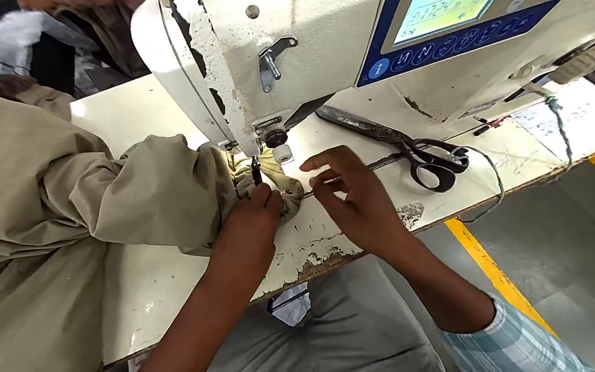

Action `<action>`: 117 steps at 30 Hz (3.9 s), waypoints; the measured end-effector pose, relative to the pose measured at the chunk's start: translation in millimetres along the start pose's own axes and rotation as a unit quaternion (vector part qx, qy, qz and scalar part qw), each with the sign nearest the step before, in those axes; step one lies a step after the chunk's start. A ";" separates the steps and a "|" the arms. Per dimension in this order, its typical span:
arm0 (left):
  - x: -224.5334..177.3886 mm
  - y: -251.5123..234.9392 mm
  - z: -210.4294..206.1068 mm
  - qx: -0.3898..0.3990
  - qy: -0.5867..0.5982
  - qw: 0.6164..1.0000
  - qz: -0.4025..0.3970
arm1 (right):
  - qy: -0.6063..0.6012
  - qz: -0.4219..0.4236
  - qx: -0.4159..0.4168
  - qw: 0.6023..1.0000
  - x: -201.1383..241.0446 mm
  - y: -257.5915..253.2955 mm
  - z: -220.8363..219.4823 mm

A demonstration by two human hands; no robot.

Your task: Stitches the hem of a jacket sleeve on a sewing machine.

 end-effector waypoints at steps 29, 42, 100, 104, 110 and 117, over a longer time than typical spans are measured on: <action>8.2 -1.5 6.1 0.013 0.031 0.998 -0.057 | 0.151 -0.001 0.039 0.988 -35.4 -87.9 -34.0; 9.1 -1.1 3.1 0.008 0.028 0.998 -0.053 | 0.045 -0.052 0.221 0.973 -11.5 -53.6 -27.5; 22.8 -3.3 -1.3 0.073 0.071 0.995 0.014 | 0.218 0.041 0.170 0.960 16.2 -60.1 -39.2; 22.1 -1.8 0.5 0.060 0.073 0.996 0.010 | 0.196 0.051 0.206 0.957 12.5 -62.8 -44.1; 22.6 -1.3 -0.1 0.057 0.074 0.995 0.014 | 0.166 0.010 0.239 0.957 4.1 -65.8 -49.1; 22.6 -1.3 0.8 0.060 0.071 0.995 0.026 | 0.159 -0.015 0.243 0.957 2.5 -66.3 -52.1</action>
Point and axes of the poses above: each hand's wrist, its own y-axis away from the middle knuckle, its own z-axis out of the back of the hand, x = y × z, the point moved 9 cm from there along -y, towards the middle knuckle, and after that the axes turned 13 degrees about z, right-handed, at the moved point
